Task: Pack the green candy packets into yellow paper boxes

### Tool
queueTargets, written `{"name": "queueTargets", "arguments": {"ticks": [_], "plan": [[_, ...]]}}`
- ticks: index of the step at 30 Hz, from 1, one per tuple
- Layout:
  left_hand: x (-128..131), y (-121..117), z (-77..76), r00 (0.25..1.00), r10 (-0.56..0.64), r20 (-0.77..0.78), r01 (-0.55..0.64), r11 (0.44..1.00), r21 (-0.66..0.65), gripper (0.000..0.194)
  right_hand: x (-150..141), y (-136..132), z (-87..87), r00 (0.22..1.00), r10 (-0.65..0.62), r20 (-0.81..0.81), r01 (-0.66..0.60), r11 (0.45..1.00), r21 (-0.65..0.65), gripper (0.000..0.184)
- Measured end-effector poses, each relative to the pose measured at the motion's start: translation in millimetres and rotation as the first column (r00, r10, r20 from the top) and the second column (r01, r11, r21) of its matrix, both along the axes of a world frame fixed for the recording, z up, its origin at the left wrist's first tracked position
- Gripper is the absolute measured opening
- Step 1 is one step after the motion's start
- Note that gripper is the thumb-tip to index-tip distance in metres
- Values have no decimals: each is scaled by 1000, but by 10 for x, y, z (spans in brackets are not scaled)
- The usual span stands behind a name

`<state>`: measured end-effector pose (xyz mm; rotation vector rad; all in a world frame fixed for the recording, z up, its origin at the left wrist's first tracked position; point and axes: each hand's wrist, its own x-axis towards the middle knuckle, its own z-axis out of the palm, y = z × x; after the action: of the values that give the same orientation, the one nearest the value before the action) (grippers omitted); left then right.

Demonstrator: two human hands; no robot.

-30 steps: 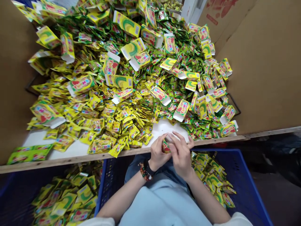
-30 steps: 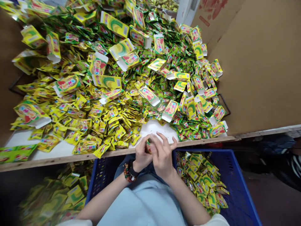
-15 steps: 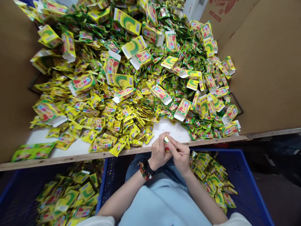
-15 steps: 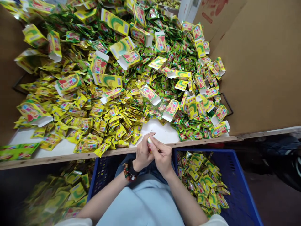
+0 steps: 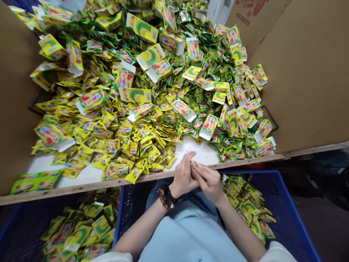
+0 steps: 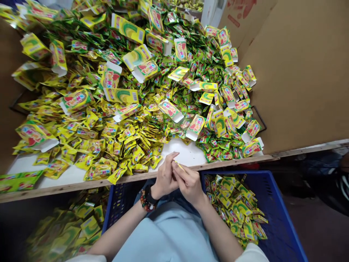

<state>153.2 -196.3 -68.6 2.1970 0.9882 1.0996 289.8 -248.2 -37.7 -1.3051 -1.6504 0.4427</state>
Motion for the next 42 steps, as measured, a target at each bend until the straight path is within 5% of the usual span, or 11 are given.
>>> {"name": "queueTargets", "arguments": {"ticks": [2,6,10,13,17,21,25,30,36,39,42], "plan": [[-75,110,124,994,-32,-101,34,999,18,71,289,-161,67,975,-160,154,167,986,-31,33],[-145,524,328,906,258,-334,-246,966,78,30,767,-247,79,806,-386,449,415,909,38,15],[-2,968,432,701,373,-608,-410,908,84,20,529,342,-82,842,-238,485,270,963,4,24],[53,1126,476,660,328,-675,-407,912,45,17,187,953,-170,859,-262,440,294,956,-5,30],[-120,1087,488,811,413,-416,-452,892,3,13,51,1293,-173,911,-277,307,291,957,-1,18],[-247,868,411,883,463,76,-409,839,-360,7,51,1059,-139,946,-323,-27,321,946,-52,23],[-91,583,313,770,451,451,-18,723,-691,35,-102,822,-89,687,-367,-627,228,928,-294,31],[93,356,315,638,571,517,119,590,-798,49,-280,722,-57,577,-447,-684,340,893,-297,31],[104,340,374,673,513,532,149,611,-777,43,-149,630,-24,750,-375,-545,246,923,-296,24],[57,341,368,748,406,524,182,635,-751,40,25,628,45,785,-205,-584,-28,931,-365,37],[-54,503,455,940,87,331,170,721,-672,33,190,618,94,753,-120,-647,-229,875,-428,34]]}}
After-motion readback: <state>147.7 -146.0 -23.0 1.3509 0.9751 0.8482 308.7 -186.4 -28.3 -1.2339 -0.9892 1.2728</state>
